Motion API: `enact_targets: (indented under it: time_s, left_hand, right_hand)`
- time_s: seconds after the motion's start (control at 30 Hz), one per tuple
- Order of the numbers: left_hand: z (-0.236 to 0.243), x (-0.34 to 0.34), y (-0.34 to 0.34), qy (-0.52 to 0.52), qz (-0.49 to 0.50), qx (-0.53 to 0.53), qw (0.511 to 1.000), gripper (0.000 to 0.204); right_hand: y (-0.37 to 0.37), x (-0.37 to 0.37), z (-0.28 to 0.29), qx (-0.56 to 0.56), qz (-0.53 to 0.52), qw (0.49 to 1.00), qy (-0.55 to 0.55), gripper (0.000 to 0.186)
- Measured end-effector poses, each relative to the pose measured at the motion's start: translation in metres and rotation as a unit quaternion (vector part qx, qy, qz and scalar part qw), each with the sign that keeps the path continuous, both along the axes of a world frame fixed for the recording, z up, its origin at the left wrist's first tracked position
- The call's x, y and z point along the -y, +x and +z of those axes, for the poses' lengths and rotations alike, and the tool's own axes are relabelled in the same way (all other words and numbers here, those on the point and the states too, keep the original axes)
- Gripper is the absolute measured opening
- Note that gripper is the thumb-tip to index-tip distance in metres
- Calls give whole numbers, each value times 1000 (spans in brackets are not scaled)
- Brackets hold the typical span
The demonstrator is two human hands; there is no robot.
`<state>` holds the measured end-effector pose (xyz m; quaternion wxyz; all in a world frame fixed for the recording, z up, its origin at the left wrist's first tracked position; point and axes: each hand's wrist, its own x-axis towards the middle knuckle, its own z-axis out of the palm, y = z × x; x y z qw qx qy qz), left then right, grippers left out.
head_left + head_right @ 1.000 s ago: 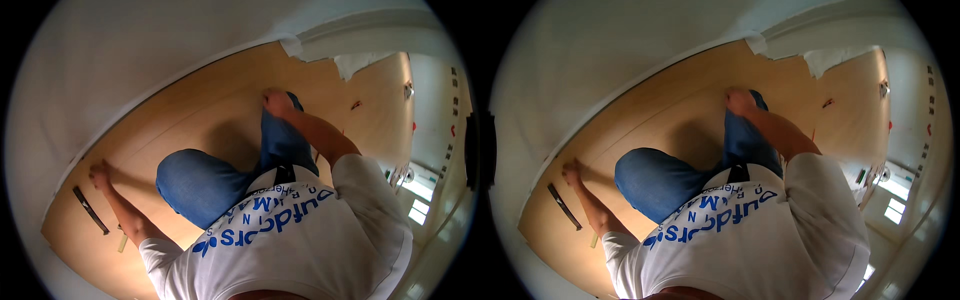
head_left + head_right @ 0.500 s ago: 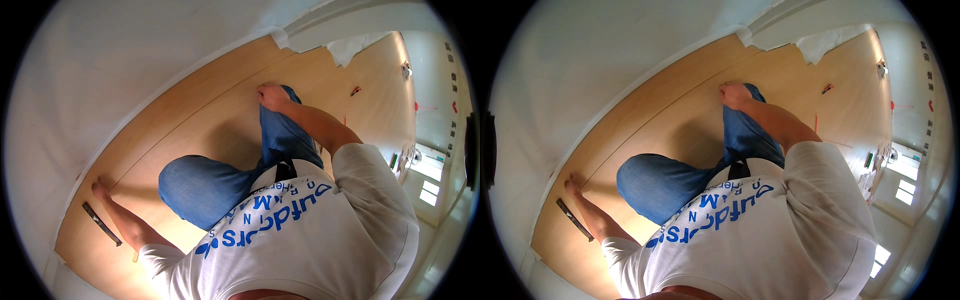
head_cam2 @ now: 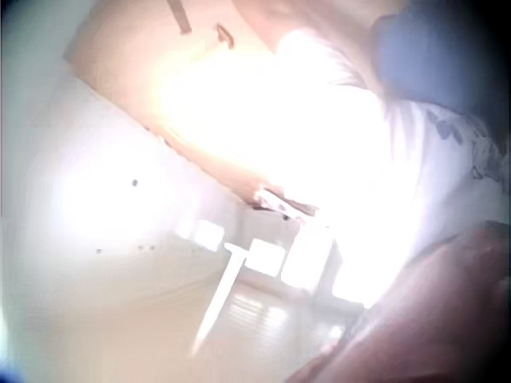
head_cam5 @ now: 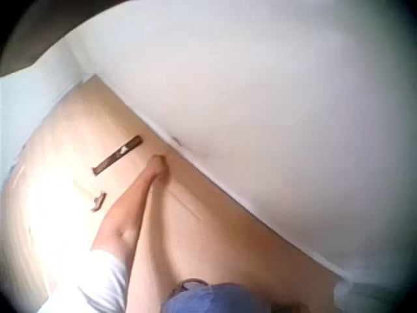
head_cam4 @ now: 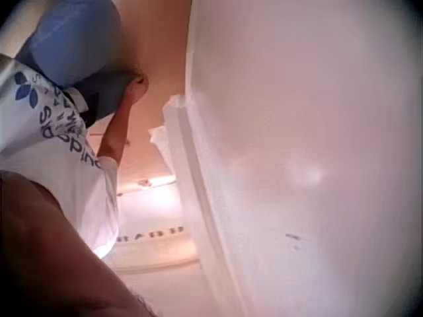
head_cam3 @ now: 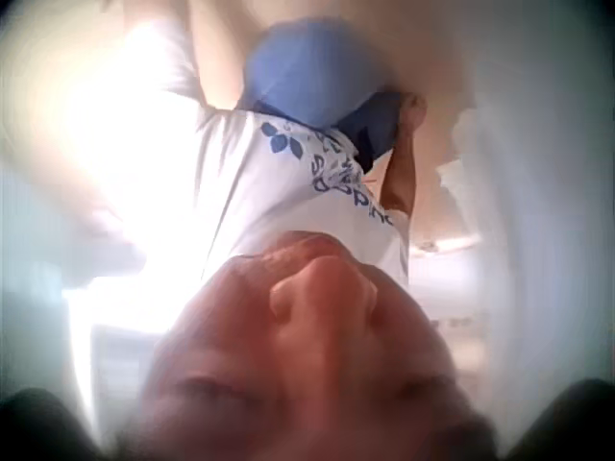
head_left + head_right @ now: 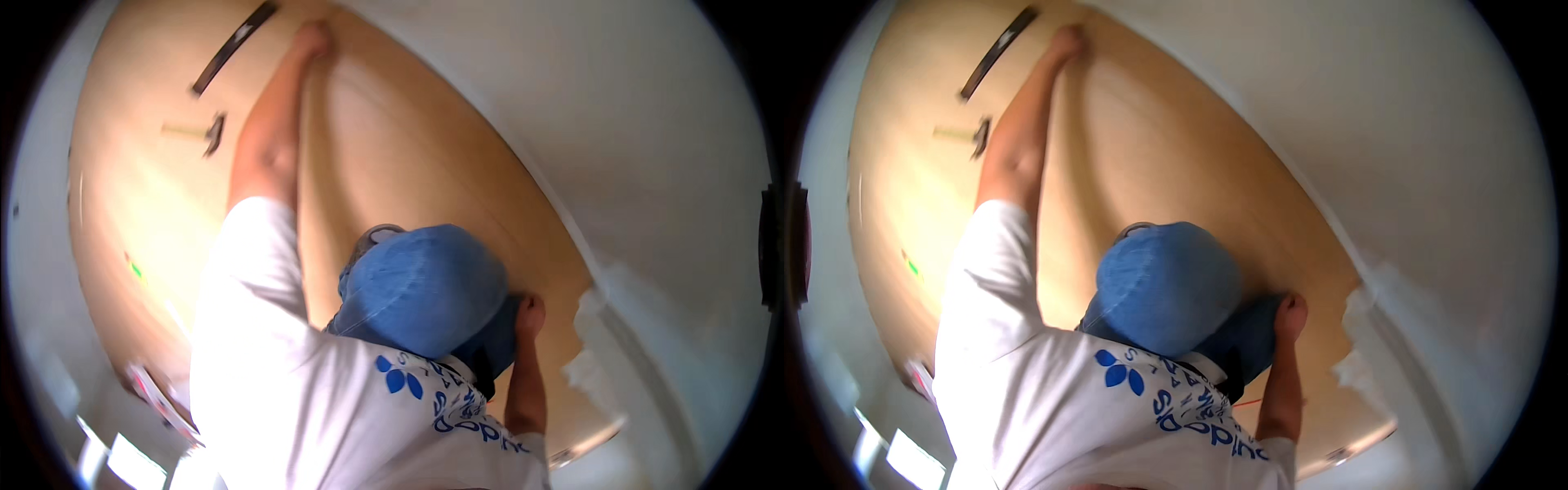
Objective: The person cuts a wooden floorboard using a table saw, then carries it to a room where they fit it into the floor and tap it into place using a hammer and a tapping block.
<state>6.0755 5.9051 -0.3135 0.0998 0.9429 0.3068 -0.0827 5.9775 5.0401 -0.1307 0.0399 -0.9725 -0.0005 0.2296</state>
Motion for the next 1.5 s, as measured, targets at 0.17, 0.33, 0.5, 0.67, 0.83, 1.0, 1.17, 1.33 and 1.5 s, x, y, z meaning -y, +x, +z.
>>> enact_targets:
  time_s: [0.17, 0.33, 0.5, 0.67, 0.83, 1.0, 1.17, 1.33, 1.5]
  left_hand:
    - [-6, -63, -31, 13, -109, -156, 982, 36]
    - [-19, -124, -56, 45, -254, -61, 964, 31]
    - [-16, -67, -11, -97, -89, -4, 991, 32]
    - [68, -29, -29, -152, 51, 74, 984, 47]
    - [93, -15, -47, -160, 66, 127, 977, 58]
    - [82, -12, -44, -187, 79, 197, 959, 55]
    - [108, -5, -67, -227, 94, 305, 920, 52]
    - [142, 6, -64, -259, 100, 309, 910, 50]
    - [98, -11, -71, -186, 24, 346, 919, 49]
  right_hand:
    - [14, 20, -19, 49, 147, 987, 43, 33]
    - [39, 42, -43, 29, 220, 974, 35, 41]
    - [18, 25, -15, -51, 66, 996, -35, 45]
    - [42, -51, -4, -207, 10, 968, -139, 50]
    - [65, -116, -14, -159, 114, 979, -61, 54]
    - [99, -197, -38, -5, 269, 961, 69, 59]
    - [150, -295, -19, 19, 238, 965, 105, 64]
    - [189, -273, -47, 35, 288, 953, 83, 58]
    - [180, -292, -19, 65, 312, 945, 74, 54]
